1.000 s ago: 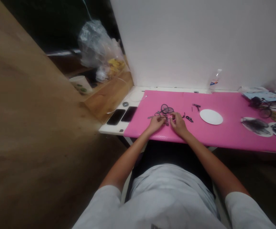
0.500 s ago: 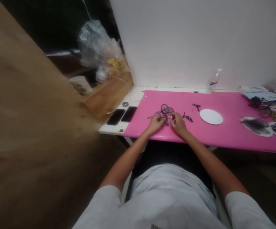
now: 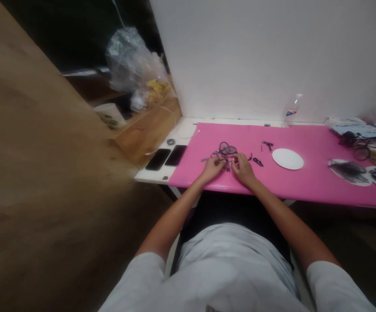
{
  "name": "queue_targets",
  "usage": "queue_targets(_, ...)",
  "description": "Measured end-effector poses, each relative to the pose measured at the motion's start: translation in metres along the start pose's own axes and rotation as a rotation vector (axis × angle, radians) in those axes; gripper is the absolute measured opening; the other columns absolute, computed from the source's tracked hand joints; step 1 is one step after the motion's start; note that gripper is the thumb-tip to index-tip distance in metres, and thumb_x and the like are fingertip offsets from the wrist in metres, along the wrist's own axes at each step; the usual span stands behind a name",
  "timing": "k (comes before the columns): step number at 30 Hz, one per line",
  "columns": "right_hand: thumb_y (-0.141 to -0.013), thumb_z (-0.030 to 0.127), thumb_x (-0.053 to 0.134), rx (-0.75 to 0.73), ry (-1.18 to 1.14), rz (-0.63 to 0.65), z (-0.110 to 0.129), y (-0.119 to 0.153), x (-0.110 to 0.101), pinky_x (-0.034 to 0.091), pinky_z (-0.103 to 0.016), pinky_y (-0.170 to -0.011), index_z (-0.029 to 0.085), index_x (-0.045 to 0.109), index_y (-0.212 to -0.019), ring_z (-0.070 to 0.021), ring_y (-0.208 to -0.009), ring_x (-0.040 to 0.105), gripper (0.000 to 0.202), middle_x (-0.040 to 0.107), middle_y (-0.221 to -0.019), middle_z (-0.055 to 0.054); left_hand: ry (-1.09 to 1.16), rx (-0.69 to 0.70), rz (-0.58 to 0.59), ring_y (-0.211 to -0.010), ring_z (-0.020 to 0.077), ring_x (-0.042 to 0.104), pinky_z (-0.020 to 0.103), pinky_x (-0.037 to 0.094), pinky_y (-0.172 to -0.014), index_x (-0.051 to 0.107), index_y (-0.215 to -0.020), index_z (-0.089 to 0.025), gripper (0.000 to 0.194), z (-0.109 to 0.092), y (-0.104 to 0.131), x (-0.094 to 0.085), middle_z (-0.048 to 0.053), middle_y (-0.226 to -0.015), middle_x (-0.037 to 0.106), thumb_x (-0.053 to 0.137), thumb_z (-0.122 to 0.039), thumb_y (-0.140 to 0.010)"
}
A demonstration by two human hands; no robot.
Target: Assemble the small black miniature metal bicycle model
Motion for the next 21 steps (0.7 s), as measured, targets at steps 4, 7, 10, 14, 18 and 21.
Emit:
queue_targets(4,-0.104,0.027,0.053,0.009,0.007,0.012,-0.0003,-0.0001,0.0,0.059,-0.048,-0.094,0.024,0.066,-0.118,-0.0308,-0.107,0.066,0.019,0.07,-0.112,-0.013,0.008,-0.035,0.011,-0.082,0.02,0.072,0.038,0.063,-0.086,0.079,-0.109,-0.011,0.027,0.0008,0.0,-0.0001,0.011,-0.094,0.079,0.074,-0.035,-0.096)
queue_targets(7,-0.104,0.027,0.053,0.005,0.012,0.01,-0.0005,-0.0003,0.0001,0.059,-0.049,-0.093,0.023,0.066,-0.117,-0.0311,-0.107,0.066,0.019,0.07,-0.112,-0.013,0.006,-0.029,0.012,-0.082,0.0195,0.072,0.037,0.062,-0.084,0.08,-0.11,-0.011,0.027,0.0024,-0.0005,-0.0001,0.011,-0.096,0.08,0.072,-0.034,-0.097)
queue_targets(10,-0.104,0.027,0.052,0.005,0.019,0.016,-0.0007,-0.0004,0.0005,0.059,-0.049,-0.094,0.024,0.066,-0.115,-0.0313,-0.108,0.066,0.018,0.071,-0.112,-0.013,0.004,-0.031,0.009,-0.081,0.0191,0.072,0.034,0.062,-0.082,0.08,-0.11,-0.011,0.027,0.0027,-0.0005,0.0,0.011,-0.097,0.08,0.07,-0.032,-0.097)
queue_targets(14,-0.103,0.025,0.053,-0.002,0.034,0.034,0.0001,-0.0003,0.0007,0.059,-0.05,-0.095,0.025,0.067,-0.113,-0.0318,-0.111,0.065,0.018,0.071,-0.112,-0.013,0.018,-0.023,0.012,-0.085,0.0204,0.073,0.035,0.062,-0.083,0.08,-0.109,-0.011,0.027,-0.0011,0.0005,0.0002,0.012,-0.096,0.08,0.074,-0.033,-0.095)
queue_targets(18,-0.104,0.026,0.052,-0.009,0.034,0.039,0.0016,0.0,0.0004,0.058,-0.051,-0.096,0.024,0.068,-0.114,-0.0323,-0.112,0.065,0.019,0.07,-0.114,-0.013,0.015,-0.011,0.015,-0.085,0.0202,0.073,0.036,0.063,-0.086,0.08,-0.108,-0.012,0.026,-0.0044,0.0014,0.0001,0.012,-0.097,0.081,0.075,-0.034,-0.095)
queue_targets(21,-0.104,0.025,0.052,-0.01,0.037,0.041,0.0013,0.0001,0.0007,0.058,-0.051,-0.096,0.024,0.068,-0.114,-0.0324,-0.111,0.064,0.018,0.07,-0.114,-0.014,0.005,-0.005,0.02,-0.084,0.0201,0.073,0.037,0.063,-0.087,0.08,-0.107,-0.012,0.026,-0.0047,0.0014,0.0,0.012,-0.097,0.081,0.074,-0.034,-0.096)
Point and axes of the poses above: each hand's wrist, its own y-axis away from the middle knuckle, its own x-axis out of the palm, z = x × y, the point moved 2 cm from there along -y, towards the middle knuckle
